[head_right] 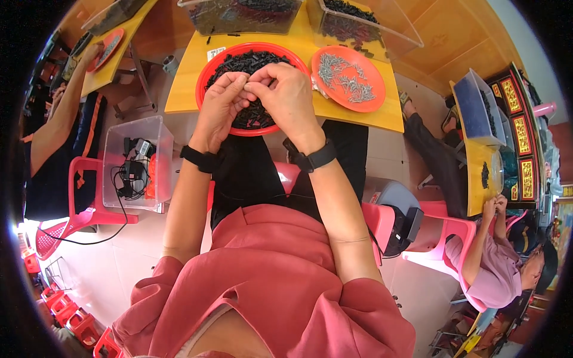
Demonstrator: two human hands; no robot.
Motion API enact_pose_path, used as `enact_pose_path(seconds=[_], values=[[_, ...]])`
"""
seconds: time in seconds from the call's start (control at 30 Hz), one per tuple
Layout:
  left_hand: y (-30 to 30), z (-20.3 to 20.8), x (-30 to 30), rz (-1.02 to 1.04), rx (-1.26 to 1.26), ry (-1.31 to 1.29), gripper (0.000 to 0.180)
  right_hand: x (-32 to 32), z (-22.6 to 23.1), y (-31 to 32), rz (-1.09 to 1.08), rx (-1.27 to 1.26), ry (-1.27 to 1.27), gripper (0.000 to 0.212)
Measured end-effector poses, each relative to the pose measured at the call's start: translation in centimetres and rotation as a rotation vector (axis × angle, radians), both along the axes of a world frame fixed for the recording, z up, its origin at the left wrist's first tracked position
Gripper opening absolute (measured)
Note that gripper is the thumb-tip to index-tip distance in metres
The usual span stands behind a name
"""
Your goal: The person sorts and arranges small black components by hand at a workstation.
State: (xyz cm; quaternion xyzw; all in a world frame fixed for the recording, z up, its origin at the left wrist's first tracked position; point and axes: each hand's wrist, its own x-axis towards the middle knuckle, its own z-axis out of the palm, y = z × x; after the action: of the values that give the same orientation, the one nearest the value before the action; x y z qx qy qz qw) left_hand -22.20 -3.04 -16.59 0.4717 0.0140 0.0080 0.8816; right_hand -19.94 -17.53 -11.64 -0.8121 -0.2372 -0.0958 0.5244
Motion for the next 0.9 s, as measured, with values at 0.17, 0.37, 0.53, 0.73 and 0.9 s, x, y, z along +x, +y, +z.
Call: enact_pose_path(seconds=[0.17,0.37,0.53,0.73,0.9], values=[[1.7,-0.7,0.5,0.038,-0.217,0.04,0.012,0.6,0.1,-0.9,-0.07,-0.22,-0.081,0.009],[2.7,-1.0,0.8,0.037,-0.467,0.043,0.012,-0.6,-2.4,-1.8,-0.016,-0.628,-0.013,0.006],[2.6,-0.9,0.7,0.044,-0.459,0.047,0.014,-0.9,-2.9,-1.4,-0.05,-0.729,-0.026,0.01],[2.8,-1.2,0.7,0.039,-0.466,0.065,0.014,-0.9,-2.9,-1.3,-0.02,-0.627,-0.107,0.008],[2.7,-1.1,0.7,-0.007,-0.464,0.05,0.015,-0.5,-4.0,-1.1,0.033,-0.67,-0.139,0.014]])
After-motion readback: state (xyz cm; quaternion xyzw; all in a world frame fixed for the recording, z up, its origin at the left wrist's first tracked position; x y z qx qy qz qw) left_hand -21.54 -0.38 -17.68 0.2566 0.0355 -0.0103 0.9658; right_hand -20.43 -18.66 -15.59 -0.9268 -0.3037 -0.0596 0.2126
